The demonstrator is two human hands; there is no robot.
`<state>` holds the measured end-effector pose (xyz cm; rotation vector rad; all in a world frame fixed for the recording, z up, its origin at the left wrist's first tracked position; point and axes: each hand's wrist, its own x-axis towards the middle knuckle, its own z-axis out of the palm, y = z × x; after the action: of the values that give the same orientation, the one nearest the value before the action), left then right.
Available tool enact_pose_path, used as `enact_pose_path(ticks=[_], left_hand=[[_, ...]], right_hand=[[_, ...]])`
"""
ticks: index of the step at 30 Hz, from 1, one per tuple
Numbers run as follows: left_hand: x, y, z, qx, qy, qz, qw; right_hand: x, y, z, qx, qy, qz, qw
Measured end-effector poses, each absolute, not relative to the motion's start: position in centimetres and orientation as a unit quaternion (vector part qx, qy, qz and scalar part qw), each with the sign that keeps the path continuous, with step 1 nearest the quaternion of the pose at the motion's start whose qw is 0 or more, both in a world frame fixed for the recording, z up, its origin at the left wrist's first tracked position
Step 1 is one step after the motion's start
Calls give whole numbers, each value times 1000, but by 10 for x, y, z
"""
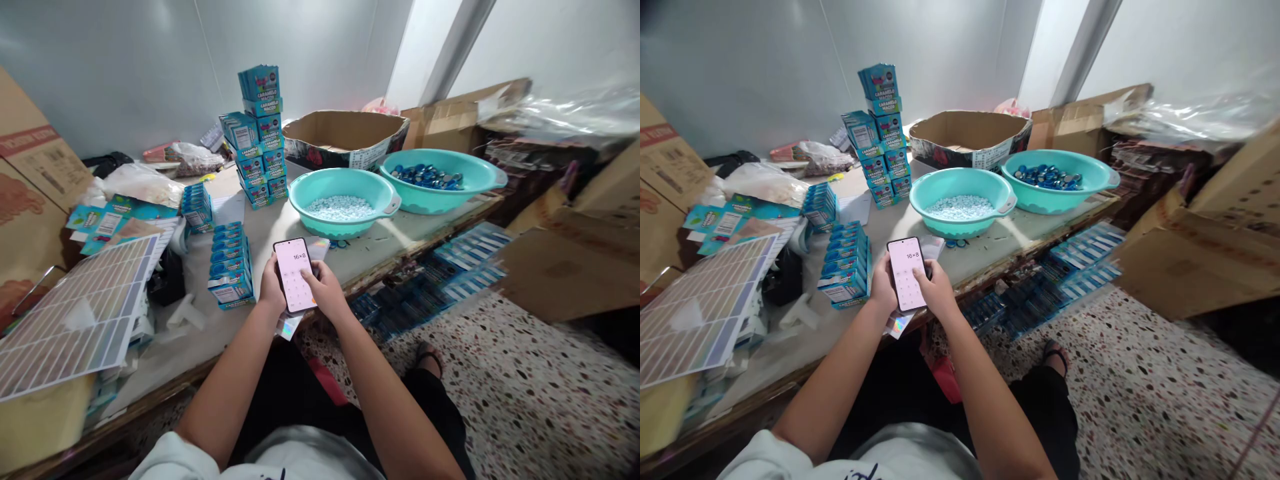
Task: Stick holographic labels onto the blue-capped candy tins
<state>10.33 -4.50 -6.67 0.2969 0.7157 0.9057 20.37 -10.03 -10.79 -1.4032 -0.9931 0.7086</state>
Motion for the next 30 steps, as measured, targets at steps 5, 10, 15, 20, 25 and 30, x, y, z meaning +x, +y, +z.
enact_pose_path(ticks=[5,10,15,20,25,30], left_hand=[[103,-47,-64,165,345,417,825],[102,-48,-63,167,341,412,828],[103,-48,-63,181,339,405,829],[103,-48,-66,181,337,412,827],[103,-46,-70,157,328,405,839],[103,-46,-71,154,330,406,838]], right_hand=[[204,-100,-107,-617,-420,301,594],[203,-100,-106,-625,-417,298,590],[202,-99,-104,-627,-419,295,586],[202,-101,-101,-631,-421,290,583],[202,-103,-99,-635,-421,289,580],[202,-103,-97,-634,-422,291,579]])
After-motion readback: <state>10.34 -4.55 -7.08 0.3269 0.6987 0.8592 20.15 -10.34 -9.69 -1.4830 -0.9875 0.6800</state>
